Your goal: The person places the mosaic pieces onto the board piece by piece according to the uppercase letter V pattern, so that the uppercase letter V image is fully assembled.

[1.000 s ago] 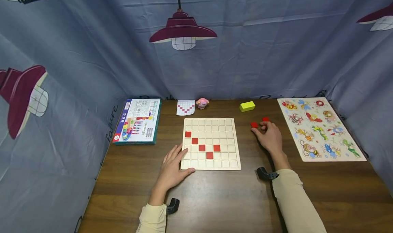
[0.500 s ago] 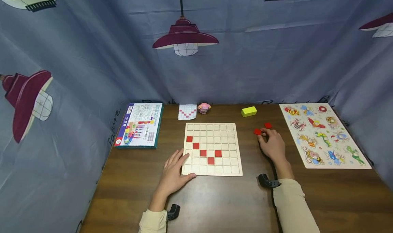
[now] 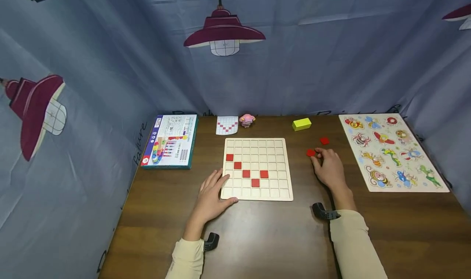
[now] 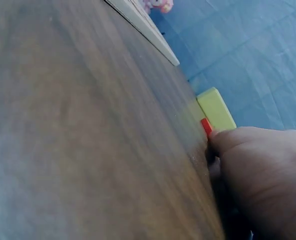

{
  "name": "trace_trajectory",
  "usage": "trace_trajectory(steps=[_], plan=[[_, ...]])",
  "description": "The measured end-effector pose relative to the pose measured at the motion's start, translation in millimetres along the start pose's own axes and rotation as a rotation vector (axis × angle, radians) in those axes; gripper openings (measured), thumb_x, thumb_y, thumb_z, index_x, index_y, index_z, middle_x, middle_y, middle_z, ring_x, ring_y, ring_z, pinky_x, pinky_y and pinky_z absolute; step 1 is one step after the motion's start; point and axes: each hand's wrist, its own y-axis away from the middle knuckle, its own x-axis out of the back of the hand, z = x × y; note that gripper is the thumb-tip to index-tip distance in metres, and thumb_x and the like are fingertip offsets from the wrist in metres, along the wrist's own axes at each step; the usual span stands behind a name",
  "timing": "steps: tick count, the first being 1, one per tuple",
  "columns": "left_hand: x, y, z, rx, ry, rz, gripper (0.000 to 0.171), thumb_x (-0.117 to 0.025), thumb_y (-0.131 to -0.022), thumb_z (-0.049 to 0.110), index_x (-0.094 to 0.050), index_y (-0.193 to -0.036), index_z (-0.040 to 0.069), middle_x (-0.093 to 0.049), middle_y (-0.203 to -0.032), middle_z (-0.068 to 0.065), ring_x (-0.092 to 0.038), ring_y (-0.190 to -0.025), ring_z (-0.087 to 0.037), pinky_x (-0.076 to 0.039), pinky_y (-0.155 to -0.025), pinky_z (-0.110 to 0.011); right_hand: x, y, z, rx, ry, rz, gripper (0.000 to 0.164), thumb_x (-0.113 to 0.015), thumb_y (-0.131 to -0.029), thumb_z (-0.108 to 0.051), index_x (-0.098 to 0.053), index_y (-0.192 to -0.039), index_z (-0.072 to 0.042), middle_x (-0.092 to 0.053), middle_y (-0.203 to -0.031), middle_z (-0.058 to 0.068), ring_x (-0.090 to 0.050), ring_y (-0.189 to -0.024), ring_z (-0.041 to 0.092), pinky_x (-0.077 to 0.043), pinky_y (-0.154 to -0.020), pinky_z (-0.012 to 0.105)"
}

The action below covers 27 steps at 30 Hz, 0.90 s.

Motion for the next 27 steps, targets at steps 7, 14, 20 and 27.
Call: trace_trajectory(steps=[7, 14, 20, 27], plan=[[0.3, 5.6, 3.2, 0.031, 0.027, -0.030, 0.082, -0.082, -0.081, 0.053, -0.052, -0.150, 0.020, -0.035, -0.166, -0.007, -0.027, -0.155, -0.032, -0.023, -0.121, -0.063, -1, 9, 0, -0.021, 0.024, -0.014, 0.029, -0.068, -0.097, -0.016, -0.065, -0.112, 0.009, -0.060, -0.094, 0.023, -0.056, -0.093, 0.044, -0.044, -0.084, 0.058], [0.5, -6.1, 5.3, -0.028, 0.030, 0.023, 0.081, -0.082, -0.081, 0.051, -0.052, -0.149, 0.018, -0.037, -0.164, -0.010, -0.029, -0.154, -0.035, -0.025, -0.119, -0.066, 3, 1, -3, 0.043, 0.023, 0.051, 0.026, -0.067, -0.098, -0.013, -0.063, -0.112, 0.009, -0.059, -0.093, 0.022, -0.054, -0.089, 0.043, -0.040, -0.080, 0.056], [0.2, -6.0, 3.8, -0.032, 0.028, 0.018, 0.081, -0.082, -0.081, 0.052, -0.052, -0.149, 0.018, -0.037, -0.165, -0.010, -0.029, -0.154, -0.035, -0.025, -0.119, -0.066, -2, 10, -12, 0.092, -0.067, 0.055, 0.026, -0.069, -0.096, -0.009, -0.063, -0.113, 0.009, -0.056, -0.092, 0.019, -0.052, -0.088, 0.037, -0.039, -0.078, 0.048], [1.6, -8.4, 3.4, 0.015, 0.023, -0.017, 0.083, -0.080, -0.082, 0.055, -0.050, -0.151, 0.020, -0.033, -0.167, -0.005, -0.025, -0.156, -0.030, -0.020, -0.123, -0.063, -10, 18, -46, 0.154, -0.158, -0.008, 0.027, -0.072, -0.094, -0.009, -0.064, -0.116, 0.004, -0.058, -0.094, 0.014, -0.050, -0.090, 0.026, -0.039, -0.078, 0.040]])
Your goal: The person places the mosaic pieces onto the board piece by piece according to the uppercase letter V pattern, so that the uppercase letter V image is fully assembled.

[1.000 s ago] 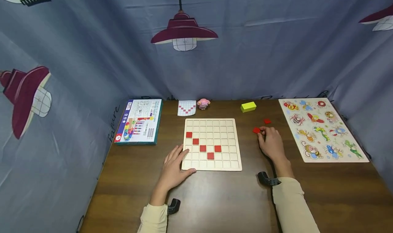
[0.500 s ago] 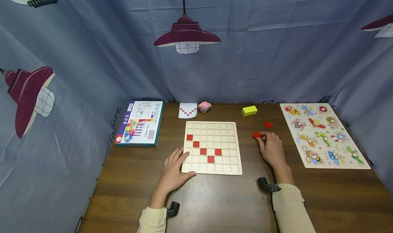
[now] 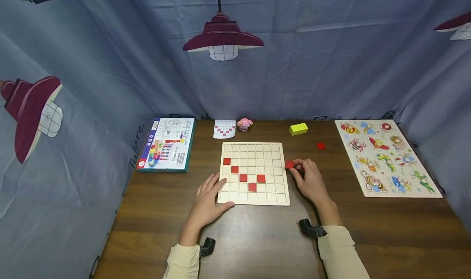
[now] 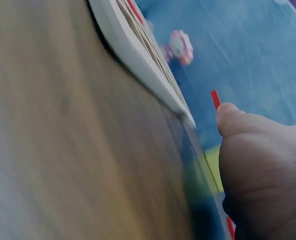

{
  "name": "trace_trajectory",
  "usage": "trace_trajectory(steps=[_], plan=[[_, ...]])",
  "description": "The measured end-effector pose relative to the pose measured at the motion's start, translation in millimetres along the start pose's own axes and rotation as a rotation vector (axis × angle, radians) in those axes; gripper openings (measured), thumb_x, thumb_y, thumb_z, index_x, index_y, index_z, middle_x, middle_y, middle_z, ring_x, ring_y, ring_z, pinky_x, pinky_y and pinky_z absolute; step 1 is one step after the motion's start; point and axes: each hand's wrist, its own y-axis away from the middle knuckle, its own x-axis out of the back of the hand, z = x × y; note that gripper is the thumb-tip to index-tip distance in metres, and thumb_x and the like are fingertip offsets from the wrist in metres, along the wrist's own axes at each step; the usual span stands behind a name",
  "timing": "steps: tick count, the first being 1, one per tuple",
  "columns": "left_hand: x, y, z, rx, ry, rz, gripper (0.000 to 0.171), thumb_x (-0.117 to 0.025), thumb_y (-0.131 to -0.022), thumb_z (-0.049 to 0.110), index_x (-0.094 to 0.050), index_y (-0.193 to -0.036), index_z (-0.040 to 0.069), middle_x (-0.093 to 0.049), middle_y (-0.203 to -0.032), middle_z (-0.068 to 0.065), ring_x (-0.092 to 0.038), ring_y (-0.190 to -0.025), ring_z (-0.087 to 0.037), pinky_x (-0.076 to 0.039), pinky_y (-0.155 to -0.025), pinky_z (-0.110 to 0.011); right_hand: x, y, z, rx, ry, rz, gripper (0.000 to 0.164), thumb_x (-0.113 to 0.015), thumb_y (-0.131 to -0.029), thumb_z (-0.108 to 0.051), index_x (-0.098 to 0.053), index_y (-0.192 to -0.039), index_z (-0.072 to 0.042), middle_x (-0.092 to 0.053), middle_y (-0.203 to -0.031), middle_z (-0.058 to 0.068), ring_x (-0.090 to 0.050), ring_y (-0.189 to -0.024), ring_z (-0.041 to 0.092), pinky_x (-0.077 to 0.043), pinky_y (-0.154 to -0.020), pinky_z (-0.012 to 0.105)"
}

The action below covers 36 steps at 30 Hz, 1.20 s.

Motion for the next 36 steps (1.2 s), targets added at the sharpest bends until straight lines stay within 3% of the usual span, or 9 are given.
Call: trace_trajectory(steps=[7, 16, 29, 36], plan=[[1.2, -1.2, 1.8, -0.016, -0.004, 0.011, 0.082, -0.081, -0.082, 0.054, -0.051, -0.150, 0.019, -0.035, -0.166, -0.007, -0.026, -0.155, -0.032, -0.023, -0.121, -0.064, -7, -2, -26, 0.025, -0.024, -0.111, 0.027, -0.074, -0.094, -0.015, -0.066, -0.116, -0.002, -0.058, -0.093, 0.006, -0.048, -0.089, 0.019, -0.041, -0.077, 0.035], [1.0, -1.4, 1.2, 0.002, 0.004, 0.003, 0.083, -0.080, -0.081, 0.055, -0.051, -0.151, 0.020, -0.033, -0.167, -0.005, -0.025, -0.156, -0.030, -0.021, -0.123, -0.063, -15, -7, -34, 0.017, 0.020, -0.189, 0.029, -0.072, -0.096, -0.020, -0.066, -0.118, -0.002, -0.054, -0.089, 0.004, -0.046, -0.088, 0.020, -0.037, -0.075, 0.033], [0.5, -1.3, 3.1, -0.006, 0.006, -0.002, 0.083, -0.079, -0.082, 0.056, -0.050, -0.151, 0.020, -0.034, -0.167, -0.006, -0.025, -0.156, -0.032, -0.022, -0.122, -0.063, -23, -10, -38, 0.067, 0.078, -0.211, 0.029, -0.073, -0.095, -0.021, -0.069, -0.118, -0.003, -0.060, -0.091, 0.005, -0.050, -0.087, 0.021, -0.042, -0.079, 0.037], [0.2, -2.5, 2.0, 0.016, -0.004, -0.020, 0.084, -0.079, -0.082, 0.057, -0.049, -0.152, 0.021, -0.032, -0.168, -0.003, -0.023, -0.157, -0.029, -0.020, -0.124, -0.061, -24, -12, -42, 0.038, 0.077, -0.211, 0.031, -0.073, -0.095, -0.024, -0.072, -0.118, -0.004, -0.064, -0.093, 0.005, -0.051, -0.087, 0.021, -0.042, -0.080, 0.038]])
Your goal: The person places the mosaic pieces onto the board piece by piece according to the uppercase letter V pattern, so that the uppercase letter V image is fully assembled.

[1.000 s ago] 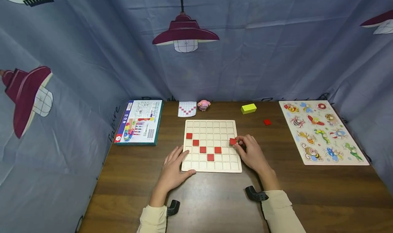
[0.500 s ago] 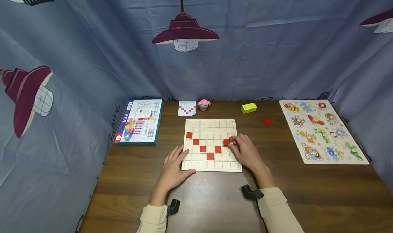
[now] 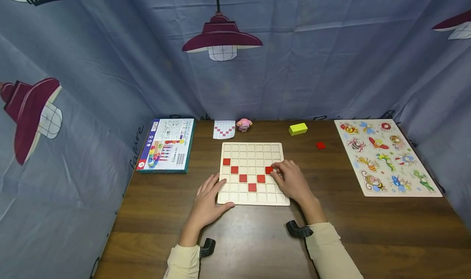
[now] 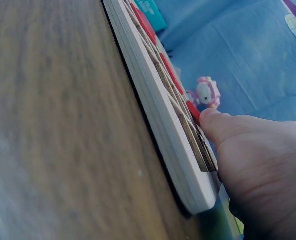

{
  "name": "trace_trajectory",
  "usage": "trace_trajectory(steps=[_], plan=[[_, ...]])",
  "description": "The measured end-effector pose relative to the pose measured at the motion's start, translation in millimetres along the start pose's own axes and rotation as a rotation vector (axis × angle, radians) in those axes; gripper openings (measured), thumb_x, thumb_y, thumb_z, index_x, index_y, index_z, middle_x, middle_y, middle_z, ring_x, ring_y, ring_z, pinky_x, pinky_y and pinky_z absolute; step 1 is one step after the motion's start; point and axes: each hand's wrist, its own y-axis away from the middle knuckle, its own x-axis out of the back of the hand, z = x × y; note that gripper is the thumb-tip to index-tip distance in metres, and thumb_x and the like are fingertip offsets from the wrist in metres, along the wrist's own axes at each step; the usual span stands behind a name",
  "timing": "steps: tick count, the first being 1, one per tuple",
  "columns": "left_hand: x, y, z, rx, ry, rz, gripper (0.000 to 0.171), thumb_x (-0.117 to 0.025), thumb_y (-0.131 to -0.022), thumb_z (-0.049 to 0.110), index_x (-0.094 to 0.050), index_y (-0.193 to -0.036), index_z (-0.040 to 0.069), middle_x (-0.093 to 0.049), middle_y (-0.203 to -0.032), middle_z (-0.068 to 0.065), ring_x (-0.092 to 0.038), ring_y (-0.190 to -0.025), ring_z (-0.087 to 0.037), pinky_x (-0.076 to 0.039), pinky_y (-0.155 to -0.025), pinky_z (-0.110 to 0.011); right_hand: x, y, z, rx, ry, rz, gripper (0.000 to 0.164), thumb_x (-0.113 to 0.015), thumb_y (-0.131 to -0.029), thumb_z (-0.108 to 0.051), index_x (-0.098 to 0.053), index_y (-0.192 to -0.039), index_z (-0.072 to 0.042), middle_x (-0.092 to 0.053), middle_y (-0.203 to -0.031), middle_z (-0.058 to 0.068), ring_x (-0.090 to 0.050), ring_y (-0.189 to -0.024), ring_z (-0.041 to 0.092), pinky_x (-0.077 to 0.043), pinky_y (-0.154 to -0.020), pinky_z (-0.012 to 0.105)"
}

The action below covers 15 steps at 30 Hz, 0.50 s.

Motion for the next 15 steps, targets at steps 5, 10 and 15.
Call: trace_trajectory(steps=[5, 10, 15], plan=[[0.1, 2.3, -0.2, -0.003, 0.005, 0.007, 0.083, -0.079, -0.082, 0.057, -0.050, -0.151, 0.021, -0.033, -0.167, -0.004, -0.023, -0.157, -0.029, -0.020, -0.123, -0.062, -2.9, 1.7, -2.2, -0.014, 0.001, 0.026, 0.027, -0.074, -0.094, -0.022, -0.074, -0.116, -0.006, -0.064, -0.090, 0.003, -0.050, -0.085, 0.020, -0.039, -0.077, 0.036], [0.3, 6.3, 1.0, -0.014, 0.007, 0.011, 0.082, -0.082, -0.081, 0.053, -0.053, -0.149, 0.018, -0.036, -0.165, -0.008, -0.027, -0.155, -0.033, -0.024, -0.120, -0.065, -4.4, 6.0, -3.3, -0.035, 0.021, 0.002, 0.028, -0.074, -0.094, -0.023, -0.075, -0.117, -0.008, -0.065, -0.089, 0.002, -0.050, -0.085, 0.019, -0.038, -0.076, 0.036], [0.0, 3.5, 1.6, -0.014, 0.000, 0.023, 0.082, -0.082, -0.081, 0.053, -0.051, -0.150, 0.020, -0.035, -0.166, -0.006, -0.026, -0.156, -0.031, -0.022, -0.122, -0.063, 3.3, 3.5, -0.2, -0.044, -0.005, 0.009, 0.035, -0.074, -0.094, -0.027, -0.072, -0.123, -0.007, -0.065, -0.093, 0.004, -0.052, -0.088, 0.022, -0.041, -0.081, 0.039]])
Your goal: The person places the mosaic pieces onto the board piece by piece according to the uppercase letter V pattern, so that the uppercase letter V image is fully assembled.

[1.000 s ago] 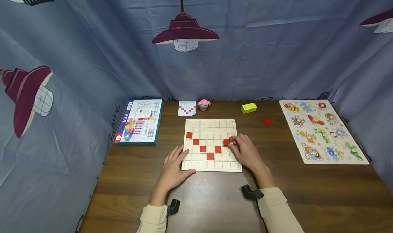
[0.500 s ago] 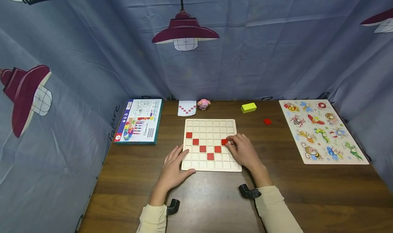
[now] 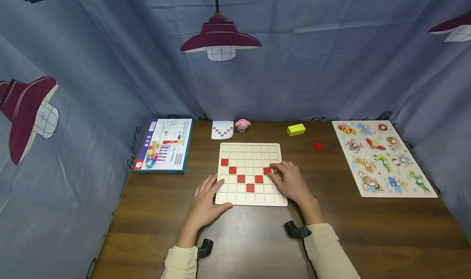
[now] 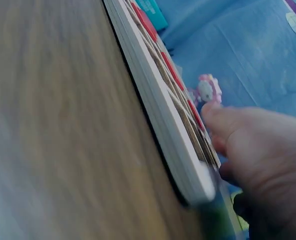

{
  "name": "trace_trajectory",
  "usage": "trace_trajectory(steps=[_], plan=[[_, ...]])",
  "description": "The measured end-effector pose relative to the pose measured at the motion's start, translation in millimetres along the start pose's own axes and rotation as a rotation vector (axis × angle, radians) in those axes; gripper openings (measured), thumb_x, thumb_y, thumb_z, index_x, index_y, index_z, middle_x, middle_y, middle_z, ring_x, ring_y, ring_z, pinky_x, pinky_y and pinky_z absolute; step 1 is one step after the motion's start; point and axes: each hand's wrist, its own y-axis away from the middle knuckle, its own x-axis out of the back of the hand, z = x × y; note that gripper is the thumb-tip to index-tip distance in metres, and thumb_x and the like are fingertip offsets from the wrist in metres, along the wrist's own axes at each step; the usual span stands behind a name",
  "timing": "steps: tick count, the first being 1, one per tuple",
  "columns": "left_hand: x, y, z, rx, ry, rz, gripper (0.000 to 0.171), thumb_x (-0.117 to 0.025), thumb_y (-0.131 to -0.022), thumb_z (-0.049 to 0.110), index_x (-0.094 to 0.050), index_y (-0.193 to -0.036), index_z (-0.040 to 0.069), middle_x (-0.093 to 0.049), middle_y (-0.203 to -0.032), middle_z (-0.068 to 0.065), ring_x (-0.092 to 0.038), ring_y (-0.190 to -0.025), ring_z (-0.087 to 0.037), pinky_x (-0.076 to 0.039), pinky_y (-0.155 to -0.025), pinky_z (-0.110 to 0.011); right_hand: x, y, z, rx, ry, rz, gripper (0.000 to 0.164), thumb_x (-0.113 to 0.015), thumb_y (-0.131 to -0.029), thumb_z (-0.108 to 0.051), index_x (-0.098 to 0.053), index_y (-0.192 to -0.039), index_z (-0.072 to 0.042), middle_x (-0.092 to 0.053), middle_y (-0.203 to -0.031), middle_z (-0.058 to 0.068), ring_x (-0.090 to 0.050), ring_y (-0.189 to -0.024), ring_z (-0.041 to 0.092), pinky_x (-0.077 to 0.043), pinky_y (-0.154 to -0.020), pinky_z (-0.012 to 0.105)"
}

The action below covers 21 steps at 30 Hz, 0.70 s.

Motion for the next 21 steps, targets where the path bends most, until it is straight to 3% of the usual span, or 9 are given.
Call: trace_trajectory(steps=[3, 7, 12, 15, 21], plan=[[2.3, -0.7, 0.3, 0.009, 0.004, -0.016, 0.083, -0.082, -0.081, 0.053, -0.051, -0.151, 0.021, -0.034, -0.167, -0.006, -0.025, -0.156, -0.032, -0.021, -0.122, -0.063, 10, -3, 14, -0.044, -0.050, 0.053, 0.037, -0.073, -0.095, -0.024, -0.069, -0.126, -0.004, -0.064, -0.095, 0.007, -0.054, -0.089, 0.024, -0.043, -0.081, 0.041], [2.9, -1.4, 0.5, 0.015, 0.006, -0.020, 0.083, -0.081, -0.082, 0.053, -0.050, -0.151, 0.020, -0.033, -0.167, -0.006, -0.024, -0.157, -0.031, -0.021, -0.123, -0.063, 28, -11, 52, -0.131, -0.061, 0.180, 0.041, -0.072, -0.095, -0.021, -0.063, -0.128, 0.002, -0.062, -0.098, 0.014, -0.055, -0.090, 0.030, -0.044, -0.082, 0.046], [1.1, -2.2, -1.3, 0.007, 0.000, 0.001, 0.082, -0.081, -0.081, 0.053, -0.051, -0.150, 0.021, -0.034, -0.166, -0.005, -0.025, -0.156, -0.030, -0.021, -0.123, -0.062, 50, -20, 99, -0.311, -0.035, 0.292, 0.044, -0.070, -0.097, -0.023, -0.058, -0.127, 0.006, -0.059, -0.105, 0.022, -0.055, -0.095, 0.038, -0.043, -0.086, 0.051], [0.0, -2.0, -1.7, 0.002, -0.003, 0.002, 0.082, -0.081, -0.081, 0.054, -0.051, -0.150, 0.021, -0.035, -0.166, -0.005, -0.025, -0.156, -0.030, -0.022, -0.122, -0.063, 56, -22, 113, -0.410, -0.024, 0.287, 0.047, -0.068, -0.098, -0.029, -0.057, -0.128, 0.006, -0.057, -0.109, 0.023, -0.054, -0.100, 0.039, -0.043, -0.090, 0.053], [-1.1, 0.1, -2.2, 0.006, 0.003, 0.005, 0.083, -0.081, -0.081, 0.055, -0.052, -0.150, 0.020, -0.035, -0.166, -0.005, -0.026, -0.156, -0.030, -0.022, -0.122, -0.062, 56, -32, 117, -0.503, 0.073, 0.220, 0.051, -0.061, -0.100, -0.041, -0.059, -0.127, 0.001, -0.058, -0.110, 0.020, -0.058, -0.099, 0.039, -0.046, -0.084, 0.056]])
